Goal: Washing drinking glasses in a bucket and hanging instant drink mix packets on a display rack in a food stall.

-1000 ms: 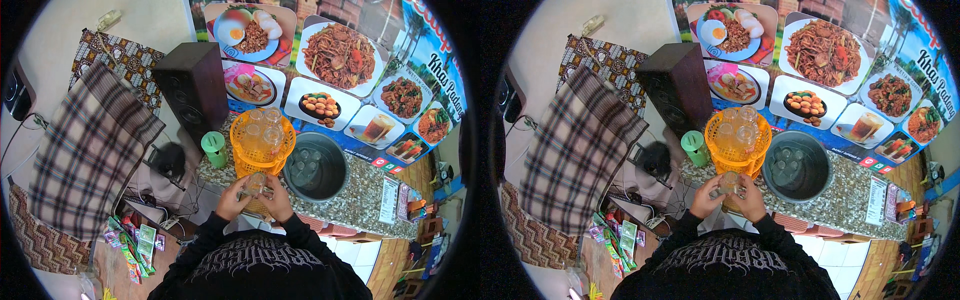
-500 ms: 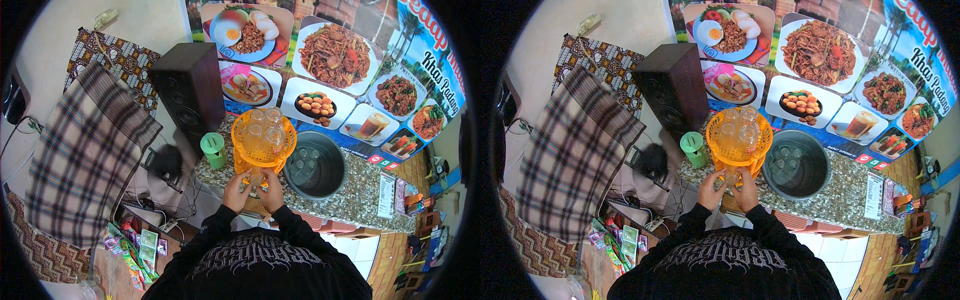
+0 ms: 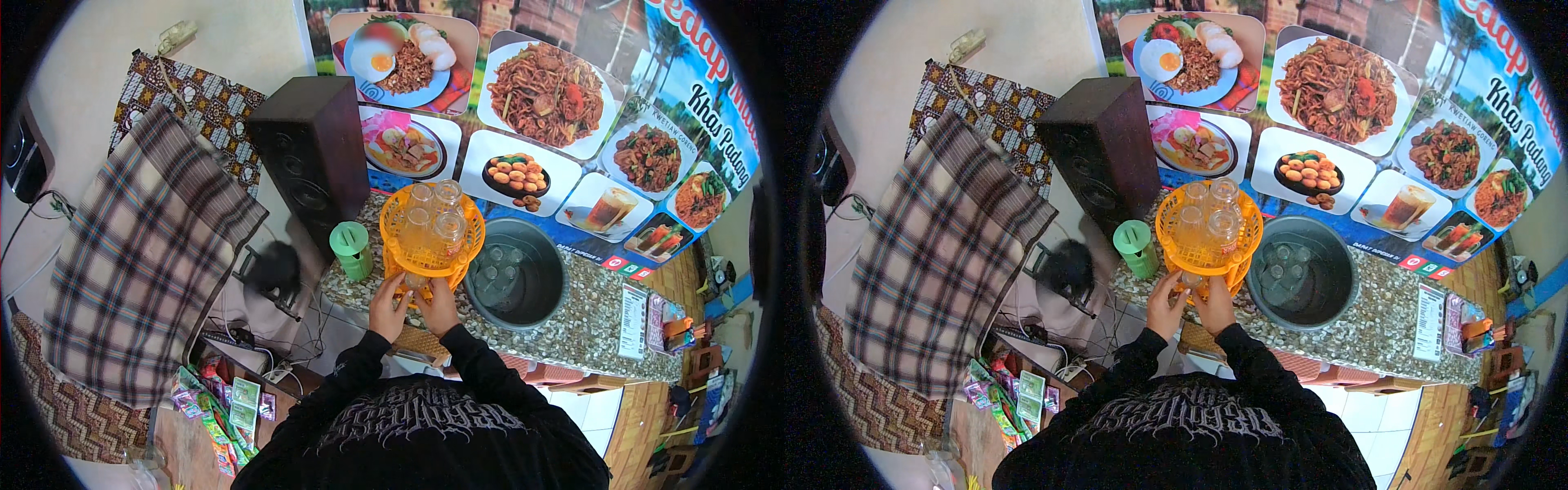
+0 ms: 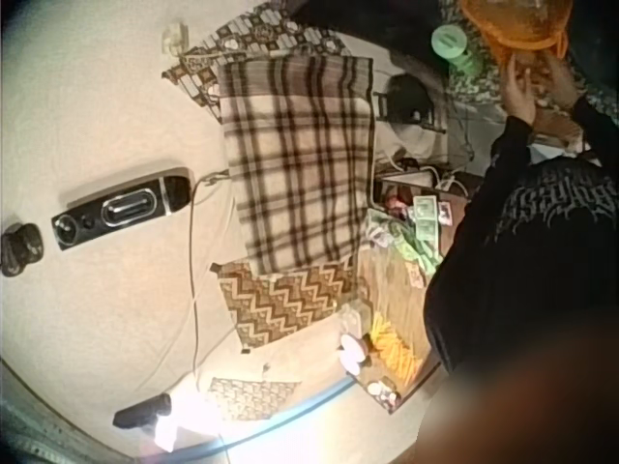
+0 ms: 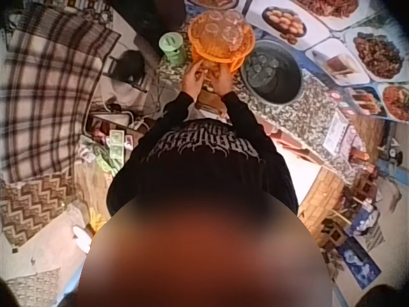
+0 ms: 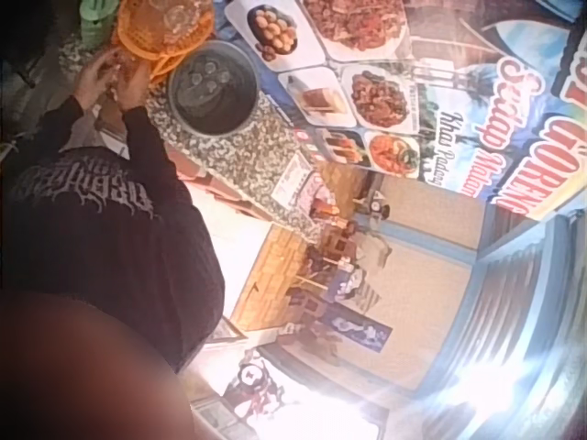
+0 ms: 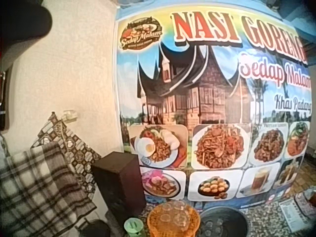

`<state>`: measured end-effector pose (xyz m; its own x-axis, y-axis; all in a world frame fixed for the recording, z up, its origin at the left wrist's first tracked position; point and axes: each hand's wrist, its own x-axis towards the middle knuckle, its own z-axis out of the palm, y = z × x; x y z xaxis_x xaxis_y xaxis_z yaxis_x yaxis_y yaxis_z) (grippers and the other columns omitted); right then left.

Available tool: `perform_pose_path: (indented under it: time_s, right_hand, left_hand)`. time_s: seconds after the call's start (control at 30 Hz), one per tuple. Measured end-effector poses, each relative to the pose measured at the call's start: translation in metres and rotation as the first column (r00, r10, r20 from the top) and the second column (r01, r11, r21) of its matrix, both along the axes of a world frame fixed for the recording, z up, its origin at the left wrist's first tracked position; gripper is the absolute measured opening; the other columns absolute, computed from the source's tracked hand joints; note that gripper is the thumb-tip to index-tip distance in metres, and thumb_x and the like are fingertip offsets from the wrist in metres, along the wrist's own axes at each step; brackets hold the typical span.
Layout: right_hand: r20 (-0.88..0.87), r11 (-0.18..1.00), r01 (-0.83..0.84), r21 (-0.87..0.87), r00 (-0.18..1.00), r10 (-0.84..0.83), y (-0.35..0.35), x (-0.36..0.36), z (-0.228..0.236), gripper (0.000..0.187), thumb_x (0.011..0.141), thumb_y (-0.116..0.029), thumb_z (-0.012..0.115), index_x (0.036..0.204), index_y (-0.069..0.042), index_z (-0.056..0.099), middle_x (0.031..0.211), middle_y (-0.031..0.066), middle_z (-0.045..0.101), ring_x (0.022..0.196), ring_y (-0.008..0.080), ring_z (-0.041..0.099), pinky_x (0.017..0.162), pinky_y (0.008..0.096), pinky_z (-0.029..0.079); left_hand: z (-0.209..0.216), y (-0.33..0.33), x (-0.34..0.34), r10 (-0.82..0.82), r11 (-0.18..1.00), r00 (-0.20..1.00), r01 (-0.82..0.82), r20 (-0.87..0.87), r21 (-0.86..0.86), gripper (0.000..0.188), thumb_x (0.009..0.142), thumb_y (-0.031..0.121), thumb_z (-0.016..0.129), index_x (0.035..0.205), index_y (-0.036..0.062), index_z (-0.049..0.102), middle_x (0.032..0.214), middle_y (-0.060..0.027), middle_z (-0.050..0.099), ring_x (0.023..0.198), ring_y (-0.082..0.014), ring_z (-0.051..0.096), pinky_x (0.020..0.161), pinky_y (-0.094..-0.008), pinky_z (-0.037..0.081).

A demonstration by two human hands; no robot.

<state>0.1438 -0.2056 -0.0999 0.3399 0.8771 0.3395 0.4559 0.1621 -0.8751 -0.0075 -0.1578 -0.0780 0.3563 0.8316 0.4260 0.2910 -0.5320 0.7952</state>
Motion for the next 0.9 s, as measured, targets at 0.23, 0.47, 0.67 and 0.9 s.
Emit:
perform_pose_path:
  time_s: [0.23,0.47,0.67,0.9]
  right_hand:
    - [0.118,0.994,0.063,-0.085,0.992,-0.053,0.011,0.004,0.001,0.040,0.095,-0.001,0.069,0.133,0.005,0.057,0.115,0.0239,0.072,0.111,0.0360,0.073,0.093,0.0434,0.056]
    - [0.009,0.985,-0.007,-0.170,1.000,0.009,0.017,0.019,-0.012,0.043,0.095,-0.007,0.070,0.135,0.003,0.058,0.108,0.0240,0.073,0.093,0.0377,0.073,0.079,0.0431,0.055]
    - [0.032,0.973,-0.021,-0.231,0.999,0.029,0.003,0.012,0.009,0.047,0.094,-0.014,0.073,0.135,0.004,0.058,0.110,0.0254,0.073,0.101,0.0409,0.073,0.086,0.0448,0.057]
    - [0.178,0.994,-0.086,-0.072,0.979,0.098,-0.044,0.015,0.043,0.051,0.099,-0.022,0.072,0.141,0.004,0.057,0.141,0.0303,0.060,0.135,0.0484,0.056,0.111,0.0497,0.048]
  left_hand:
    - [0.003,-0.004,0.003,0.000,0.984,0.997,0.013,0.075,-0.178,0.051,0.097,0.003,0.073,0.146,0.0030,0.060,0.141,-0.0204,0.066,0.126,-0.0350,0.068,0.100,-0.0412,0.058]
    - [-0.004,-0.006,0.007,-0.089,0.980,0.996,0.088,0.003,-0.176,0.055,0.090,-0.002,0.073,0.144,0.0044,0.064,0.154,-0.0203,0.059,0.138,-0.0400,0.059,0.114,-0.0436,0.050]
    - [-0.007,-0.013,0.004,-0.080,0.975,0.997,0.078,-0.002,-0.207,0.054,0.090,-0.001,0.072,0.144,0.0055,0.065,0.157,-0.0196,0.056,0.142,-0.0394,0.056,0.115,-0.0437,0.049]
    - [0.024,-0.034,-0.007,-0.119,0.935,0.990,0.138,0.079,-0.326,0.052,0.097,0.010,0.074,0.147,0.0053,0.062,0.157,-0.0247,0.053,0.141,-0.0407,0.057,0.112,-0.0457,0.051]
